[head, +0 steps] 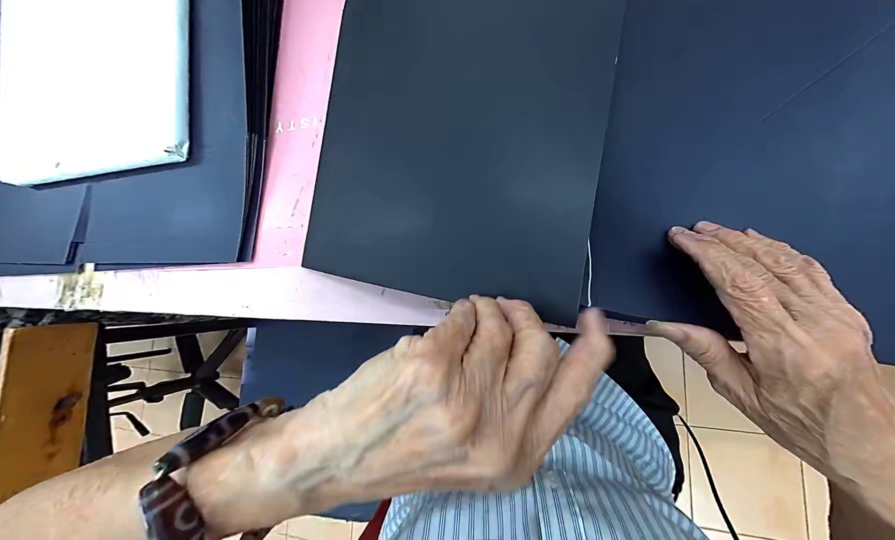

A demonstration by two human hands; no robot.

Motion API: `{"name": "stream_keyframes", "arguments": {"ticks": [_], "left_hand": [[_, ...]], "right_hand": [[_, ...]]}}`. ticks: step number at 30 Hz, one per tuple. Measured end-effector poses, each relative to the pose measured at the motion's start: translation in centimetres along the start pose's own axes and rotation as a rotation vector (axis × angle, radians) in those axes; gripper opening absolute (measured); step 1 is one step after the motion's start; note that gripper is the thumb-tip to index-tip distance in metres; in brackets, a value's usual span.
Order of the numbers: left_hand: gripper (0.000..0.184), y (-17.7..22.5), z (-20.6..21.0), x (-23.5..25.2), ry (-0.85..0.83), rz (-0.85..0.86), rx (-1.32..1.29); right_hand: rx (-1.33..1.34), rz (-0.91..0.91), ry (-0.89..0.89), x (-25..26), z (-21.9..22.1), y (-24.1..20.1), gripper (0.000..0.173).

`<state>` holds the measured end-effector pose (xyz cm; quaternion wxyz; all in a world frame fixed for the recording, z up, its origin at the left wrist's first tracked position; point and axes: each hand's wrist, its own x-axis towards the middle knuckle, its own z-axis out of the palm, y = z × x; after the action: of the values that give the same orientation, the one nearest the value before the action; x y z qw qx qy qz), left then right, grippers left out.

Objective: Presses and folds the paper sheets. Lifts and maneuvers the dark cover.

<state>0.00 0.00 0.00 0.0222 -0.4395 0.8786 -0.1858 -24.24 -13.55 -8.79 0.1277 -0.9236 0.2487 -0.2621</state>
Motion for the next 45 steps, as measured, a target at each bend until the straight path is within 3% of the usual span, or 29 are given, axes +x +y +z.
{"name": "stream_keyframes", "arguments": {"ticks": [4, 8, 13, 18, 28, 45], "left_hand": [[0.015, -1.0, 2.2, -0.1, 0.137, -0.074, -0.215], [0.015, -1.5, 4.6, -0.8, 0.199, -0.179, -0.345], [0.012, -1.1, 7.1, -0.8, 0.254, -0.334, -0.566], [0.014, -0.4, 9.2, -0.8, 0.294, -0.461, -0.744], [0.018, 0.1, 10.2, -0.7, 0.344, -0.479, -0.766], [0.025, 0.7, 11.1, -0.7, 0.325, -0.496, -0.701]], "right_hand": [[0.042, -0.032, 0.000, 0.0, 0.3, 0.8, 0.065], [0.058, -0.071, 0.002, 0.1, 0.5, 1.6, 0.064], [0.044, -0.107, -0.012, 0.0, 0.9, 2.2, 0.050], [0.030, -0.142, 0.030, -0.4, 1.5, 2.6, 0.052], [0.048, -0.148, 0.045, -0.2, 1.6, 2.3, 0.039], [-0.023, -0.052, 0.048, 0.6, 1.8, 0.8, 0.042]]}}
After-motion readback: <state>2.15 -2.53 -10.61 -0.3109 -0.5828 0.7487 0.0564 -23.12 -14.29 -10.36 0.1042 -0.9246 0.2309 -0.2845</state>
